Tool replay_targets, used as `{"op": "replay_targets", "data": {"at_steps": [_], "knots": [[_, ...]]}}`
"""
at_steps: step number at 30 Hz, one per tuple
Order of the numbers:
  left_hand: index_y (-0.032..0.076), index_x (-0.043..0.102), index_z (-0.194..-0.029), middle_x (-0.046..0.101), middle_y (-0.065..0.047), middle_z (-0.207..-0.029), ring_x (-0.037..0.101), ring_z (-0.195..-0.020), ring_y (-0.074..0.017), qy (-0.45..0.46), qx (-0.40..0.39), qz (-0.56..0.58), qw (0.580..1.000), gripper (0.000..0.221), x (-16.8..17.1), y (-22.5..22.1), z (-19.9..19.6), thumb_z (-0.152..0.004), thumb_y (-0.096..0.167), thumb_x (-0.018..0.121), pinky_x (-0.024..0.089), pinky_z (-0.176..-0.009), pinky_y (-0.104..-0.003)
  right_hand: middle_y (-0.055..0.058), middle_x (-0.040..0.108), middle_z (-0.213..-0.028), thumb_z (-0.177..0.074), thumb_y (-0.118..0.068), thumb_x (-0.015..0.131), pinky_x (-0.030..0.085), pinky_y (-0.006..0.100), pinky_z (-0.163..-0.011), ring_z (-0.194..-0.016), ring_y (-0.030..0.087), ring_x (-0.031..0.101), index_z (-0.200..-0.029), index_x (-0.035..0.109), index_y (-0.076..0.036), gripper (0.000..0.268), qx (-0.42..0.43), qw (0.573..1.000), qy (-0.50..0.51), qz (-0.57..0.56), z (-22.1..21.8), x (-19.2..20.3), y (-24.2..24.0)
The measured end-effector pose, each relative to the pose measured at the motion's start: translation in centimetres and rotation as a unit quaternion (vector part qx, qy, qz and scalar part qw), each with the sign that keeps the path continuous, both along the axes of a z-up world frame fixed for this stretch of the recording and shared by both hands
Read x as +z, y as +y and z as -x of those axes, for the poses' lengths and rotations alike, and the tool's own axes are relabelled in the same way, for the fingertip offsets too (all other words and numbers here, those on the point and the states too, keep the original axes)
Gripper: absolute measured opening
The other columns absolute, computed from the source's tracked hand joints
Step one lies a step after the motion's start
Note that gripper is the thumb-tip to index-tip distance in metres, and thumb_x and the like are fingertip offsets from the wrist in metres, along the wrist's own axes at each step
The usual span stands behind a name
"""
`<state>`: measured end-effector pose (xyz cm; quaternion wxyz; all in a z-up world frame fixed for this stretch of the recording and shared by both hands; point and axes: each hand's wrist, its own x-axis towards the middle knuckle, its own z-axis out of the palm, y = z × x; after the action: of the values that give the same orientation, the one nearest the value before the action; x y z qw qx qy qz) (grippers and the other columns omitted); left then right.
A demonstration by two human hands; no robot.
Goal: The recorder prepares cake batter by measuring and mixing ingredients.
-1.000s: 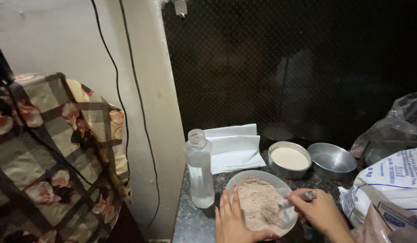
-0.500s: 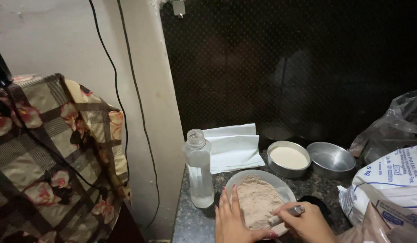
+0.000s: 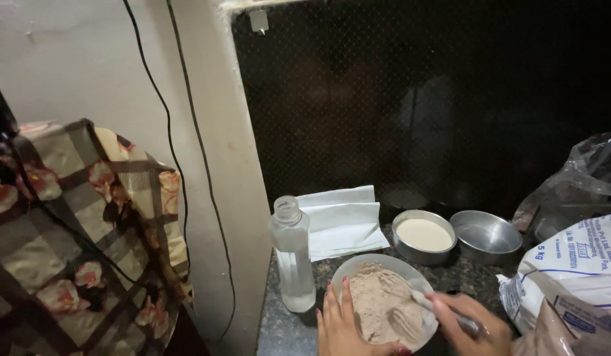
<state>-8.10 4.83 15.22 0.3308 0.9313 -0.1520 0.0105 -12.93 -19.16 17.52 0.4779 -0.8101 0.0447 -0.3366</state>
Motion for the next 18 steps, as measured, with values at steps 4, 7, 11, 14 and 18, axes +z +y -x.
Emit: {"op": "replay_targets", "data": {"at_steps": [4,7,11,14,18], "knots": [[0.013,0.0,-0.164,0.0,-0.029,-0.167,0.003,-0.156,-0.0466,0.01,0.011,0.002,1.0,0.168,-0.4,-0.1,-0.1,-0.043,0.089,0.088,0.008,-0.12,-0.065,0.003,0.075,-0.069,-0.085,-0.021,0.076,0.059,0.027,-0.055,-0.058,0.011,0.073,-0.104,0.082,-0.014,0.021,0.145,0.957,-0.136,0.209,-3.3,-13.9,-7.3],[0.016,0.0,-0.164,0.002,-0.028,-0.167,0.004,-0.157,-0.0454,0.023,0.018,-0.01,1.0,0.168,-0.8,-0.4,-1.4,-0.042,0.09,0.087,0.009,-0.121,-0.066,0.002,0.068,-0.05,-0.072,-0.021,0.085,0.051,0.029,-0.045,-0.043,0.014,0.063,-0.095,0.087,-0.019,0.023,0.057,0.958,-0.149,0.238,-5.6,-19.0,-10.0],[0.016,0.0,-0.162,0.003,-0.031,-0.164,0.007,-0.153,-0.0475,-0.028,0.021,0.001,0.999,0.167,-2.2,-0.2,-0.9,-0.043,0.092,0.089,0.014,-0.118,-0.066,0.001,0.067,-0.054,-0.073,-0.017,0.083,0.053,0.027,-0.048,-0.052,0.013,0.064,-0.089,0.085,-0.019,0.017,0.015,0.976,-0.147,0.161,-0.9,-14.9,-5.2],[0.02,-0.002,-0.164,0.004,-0.025,-0.167,0.009,-0.156,-0.0426,0.024,0.023,-0.046,0.998,0.163,-2.6,-0.5,-2.3,-0.047,0.091,0.086,0.013,-0.118,-0.07,0.0,0.069,-0.05,-0.072,-0.019,0.086,0.051,0.028,-0.046,-0.048,0.013,0.062,-0.083,0.087,-0.022,0.012,-0.027,0.973,-0.13,0.19,-3.6,-18.8,-6.9],[0.02,0.004,-0.153,0.01,-0.023,-0.151,0.017,-0.14,-0.0355,-0.129,0.091,-0.12,0.98,0.136,-9.9,-2.6,-5.7,-0.054,0.083,0.072,0.018,-0.102,-0.06,0.004,0.068,-0.05,-0.07,-0.016,0.086,0.052,0.03,-0.049,-0.046,0.015,0.065,-0.089,0.089,-0.019,0.02,0.016,0.982,-0.091,0.166,-4.5,-19.8,-7.6]]}}
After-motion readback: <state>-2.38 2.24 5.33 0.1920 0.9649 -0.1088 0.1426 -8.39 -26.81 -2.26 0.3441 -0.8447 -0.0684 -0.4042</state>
